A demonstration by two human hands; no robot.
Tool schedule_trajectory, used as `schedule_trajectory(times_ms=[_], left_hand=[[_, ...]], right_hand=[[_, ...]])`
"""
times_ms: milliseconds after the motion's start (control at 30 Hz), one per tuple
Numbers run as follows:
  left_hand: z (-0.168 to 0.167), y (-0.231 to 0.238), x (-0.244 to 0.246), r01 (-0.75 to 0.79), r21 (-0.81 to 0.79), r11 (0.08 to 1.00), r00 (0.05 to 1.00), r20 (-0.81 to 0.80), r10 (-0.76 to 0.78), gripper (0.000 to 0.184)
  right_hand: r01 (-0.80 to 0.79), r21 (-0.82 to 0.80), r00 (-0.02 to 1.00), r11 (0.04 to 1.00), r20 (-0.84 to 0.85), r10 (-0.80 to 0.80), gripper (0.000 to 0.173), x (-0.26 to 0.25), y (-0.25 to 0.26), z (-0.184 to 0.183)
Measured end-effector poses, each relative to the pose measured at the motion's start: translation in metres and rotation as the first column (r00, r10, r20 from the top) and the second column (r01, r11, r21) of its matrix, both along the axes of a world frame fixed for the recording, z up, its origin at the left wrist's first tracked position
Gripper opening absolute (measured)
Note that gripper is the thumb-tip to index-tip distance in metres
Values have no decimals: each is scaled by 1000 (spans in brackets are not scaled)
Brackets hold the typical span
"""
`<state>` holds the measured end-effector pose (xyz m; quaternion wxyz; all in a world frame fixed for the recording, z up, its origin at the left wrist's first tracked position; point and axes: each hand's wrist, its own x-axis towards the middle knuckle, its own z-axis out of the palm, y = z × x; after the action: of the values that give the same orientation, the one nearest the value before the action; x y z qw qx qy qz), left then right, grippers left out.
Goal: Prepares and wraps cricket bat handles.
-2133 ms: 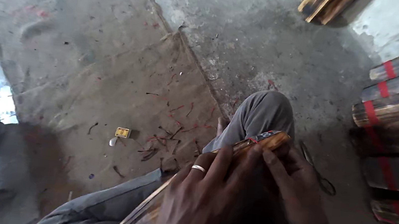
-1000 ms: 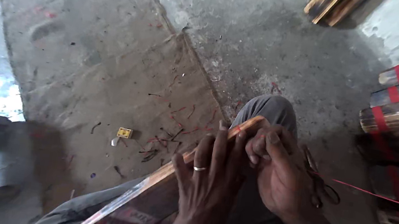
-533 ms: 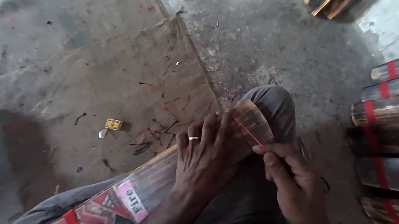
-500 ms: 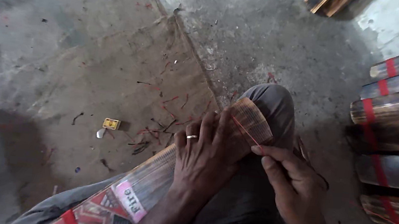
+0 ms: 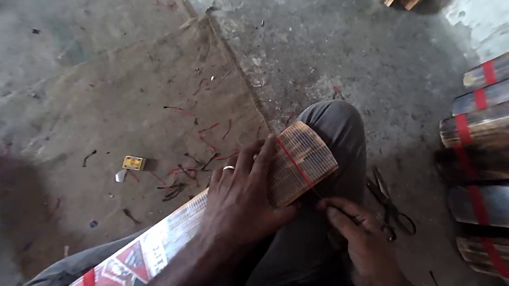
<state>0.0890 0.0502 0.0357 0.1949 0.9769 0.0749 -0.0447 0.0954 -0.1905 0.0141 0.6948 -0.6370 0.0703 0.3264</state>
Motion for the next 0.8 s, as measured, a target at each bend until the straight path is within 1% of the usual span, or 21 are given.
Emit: schedule_trajectory(times_ms=[67,133,167,200,233,267,300,367,433,467,500,533,600,633,667,700,733,767,800], left_hand=[[7,8,3,17,-128,992,998,-55,-24,112],[19,18,7,11,-301,954,991,-127,-52,105],[27,23,9,-17,-404,915,979,-192,-66,103],[36,27,10,-76,-513,855,959,-272,-78,100],[43,30,9,-142,-620,772,934,-342,-103,97],[49,32,8,-213,-716,665,902,-405,-148,93],[53,33,5,-288,-798,529,871,-448,-201,89],[54,32,-2,-399,-875,275,820,-474,-320,86],[48,30,-8,-446,-893,60,792,-425,-439,79],[42,30,-10,-440,-898,-7,792,-384,-475,75],[35,29,-11,-419,-907,-36,798,-350,-491,71],[29,29,-12,-390,-920,-41,808,-321,-495,68],[20,33,-8,-347,-938,-1,815,-301,-495,56],[19,35,-5,-352,-934,69,810,-340,-477,51],[22,38,-3,-350,-917,193,810,-400,-430,47],[31,40,-1,-289,-881,375,836,-423,-351,44],[44,40,-1,-166,-779,604,898,-372,-234,38],[56,34,-6,-36,-539,841,963,-245,-115,35],[64,21,-15,26,-227,974,993,-103,-51,43]], right_hand=[[-33,49,999,998,14,33,22,2,-1,3],[-81,88,995,993,67,76,22,5,1,11],[-96,120,992,988,89,86,21,7,3,16],[-102,154,991,983,106,86,20,9,5,23],[-108,189,989,976,121,86,19,10,7,29],[-116,232,987,966,133,87,18,12,9,34],[-129,281,985,951,145,91,18,14,10,38],[-160,368,982,916,150,112,16,17,12,43],[-158,444,987,882,101,126,15,17,13,45],[-155,482,988,862,69,139,16,17,13,44],[-151,513,987,845,38,153,16,17,13,42],[-140,535,987,833,6,162,16,17,13,40],[-110,527,984,843,-60,165,15,21,15,36],[-89,489,983,868,-98,156,15,23,17,35],[-68,440,980,895,-138,142,15,25,19,34],[-53,406,979,912,-159,128,17,28,23,34],[-49,383,980,922,-162,119,19,32,27,35],[-52,368,981,928,-156,117,22,36,31,37],[-58,350,981,935,-153,118,25,38,34,40]])
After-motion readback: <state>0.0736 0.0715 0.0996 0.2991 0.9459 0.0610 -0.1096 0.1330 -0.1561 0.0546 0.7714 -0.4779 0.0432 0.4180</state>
